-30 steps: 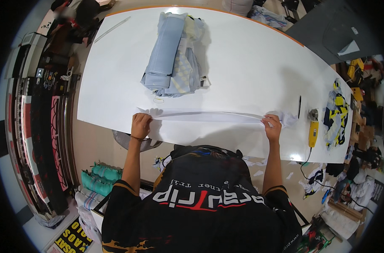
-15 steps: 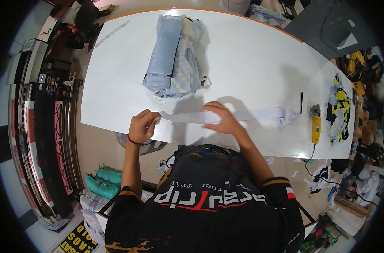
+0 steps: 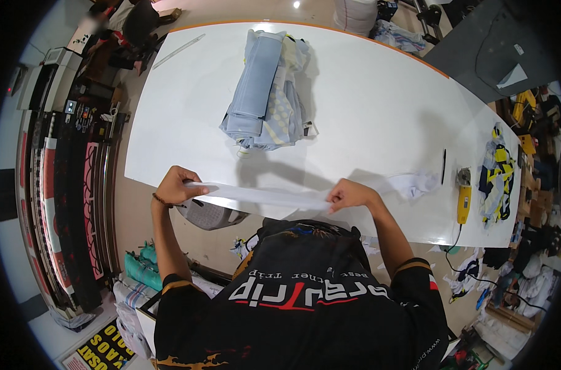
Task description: The person folds a light-colored garment, wraps it with a white strap, and secures it with a handheld heat-sealing tool. They then unfold a blue and yellow jersey, lay it flat, and fold it on the table.
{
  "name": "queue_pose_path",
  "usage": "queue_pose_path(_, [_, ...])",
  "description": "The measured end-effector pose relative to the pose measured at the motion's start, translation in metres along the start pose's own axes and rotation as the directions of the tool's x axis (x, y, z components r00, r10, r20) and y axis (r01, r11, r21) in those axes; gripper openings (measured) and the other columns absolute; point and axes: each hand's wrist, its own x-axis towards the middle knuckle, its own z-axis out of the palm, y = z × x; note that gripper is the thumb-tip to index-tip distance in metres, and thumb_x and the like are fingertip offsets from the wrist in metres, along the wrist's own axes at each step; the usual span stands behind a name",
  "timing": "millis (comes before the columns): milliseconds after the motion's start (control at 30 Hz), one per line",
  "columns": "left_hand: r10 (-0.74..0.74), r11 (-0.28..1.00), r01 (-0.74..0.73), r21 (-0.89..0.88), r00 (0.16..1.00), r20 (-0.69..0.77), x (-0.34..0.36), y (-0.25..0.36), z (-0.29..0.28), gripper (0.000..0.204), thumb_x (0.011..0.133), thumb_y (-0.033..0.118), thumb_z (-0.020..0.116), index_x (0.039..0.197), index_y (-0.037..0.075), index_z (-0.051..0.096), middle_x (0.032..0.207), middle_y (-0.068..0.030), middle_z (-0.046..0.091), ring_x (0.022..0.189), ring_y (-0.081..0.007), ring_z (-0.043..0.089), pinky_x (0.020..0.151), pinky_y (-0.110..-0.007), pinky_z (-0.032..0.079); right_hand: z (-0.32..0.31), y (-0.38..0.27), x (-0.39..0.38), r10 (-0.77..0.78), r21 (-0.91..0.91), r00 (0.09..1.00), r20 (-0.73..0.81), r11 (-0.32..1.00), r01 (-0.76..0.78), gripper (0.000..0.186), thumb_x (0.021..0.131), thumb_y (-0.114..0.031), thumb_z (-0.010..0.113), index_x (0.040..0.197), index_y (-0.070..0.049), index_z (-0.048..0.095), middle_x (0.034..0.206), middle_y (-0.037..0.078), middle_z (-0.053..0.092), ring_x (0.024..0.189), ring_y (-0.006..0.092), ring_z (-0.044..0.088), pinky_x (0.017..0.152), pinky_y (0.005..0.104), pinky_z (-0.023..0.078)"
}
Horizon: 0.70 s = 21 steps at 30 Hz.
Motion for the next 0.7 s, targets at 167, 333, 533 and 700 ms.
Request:
queue_pose_path(167, [-0.117,0.992,0.121,-0.025,0.985,0.128,0.014,-0.040,-0.008,0.031,0.083,0.030,0.086,0.081,0.000,0.077,0.067,-0.0021,0.068,0.063,-0.0082,0.056,0.059,-0.028,0.045,0.001,0.036,-0.067,0.029,0.178,0.972,-0.234,0.984,0.013,0.026,0.092,-0.026,0.073,0.088,-0.001,0.069,0.075,0.001,0.061,0.072,0.0077,0.052,0.066,0.0268,0.044])
queue_pose_path(333, [-0.222,0.966,0.242,-0.093,0.957,0.188,0.026,-0.065,-0.003,0.034,0.086,0.033,0.083,0.085,-0.001,0.077,0.068,-0.0015,0.067,0.063,-0.0084,0.055,0.058,-0.027,0.042,0.011,0.042,-0.107,0.279,0.431,0.861,-0.426,0.899,-0.079,0.026,0.096,-0.025,0.066,0.091,0.000,0.070,0.083,0.001,0.065,0.081,0.0097,0.056,0.074,0.0278,0.047])
queue_pose_path(533, [-0.298,0.939,0.324,-0.120,0.936,0.189,0.037,-0.087,-0.001,0.033,0.087,0.032,0.083,0.084,0.000,0.077,0.068,0.0007,0.067,0.061,-0.0066,0.053,0.058,-0.025,0.041,-0.011,0.039,-0.161,0.203,0.283,0.948,-0.247,0.950,-0.129,0.027,0.084,-0.025,0.079,0.088,0.001,0.071,0.073,-0.005,0.059,0.065,0.0060,0.049,0.058,0.0258,0.038])
queue_pose_path(700, [-0.412,0.902,0.425,-0.072,0.899,0.148,0.042,-0.127,-0.005,0.035,0.088,0.035,0.081,0.086,0.001,0.076,0.069,0.0021,0.065,0.061,-0.0062,0.052,0.058,-0.026,0.043,-0.043,0.053,-0.234,0.478,0.309,0.785,-0.395,0.874,-0.376,0.028,0.076,-0.024,0.084,0.080,0.002,0.074,0.065,-0.006,0.058,0.059,0.0055,0.048,0.053,0.0266,0.036])
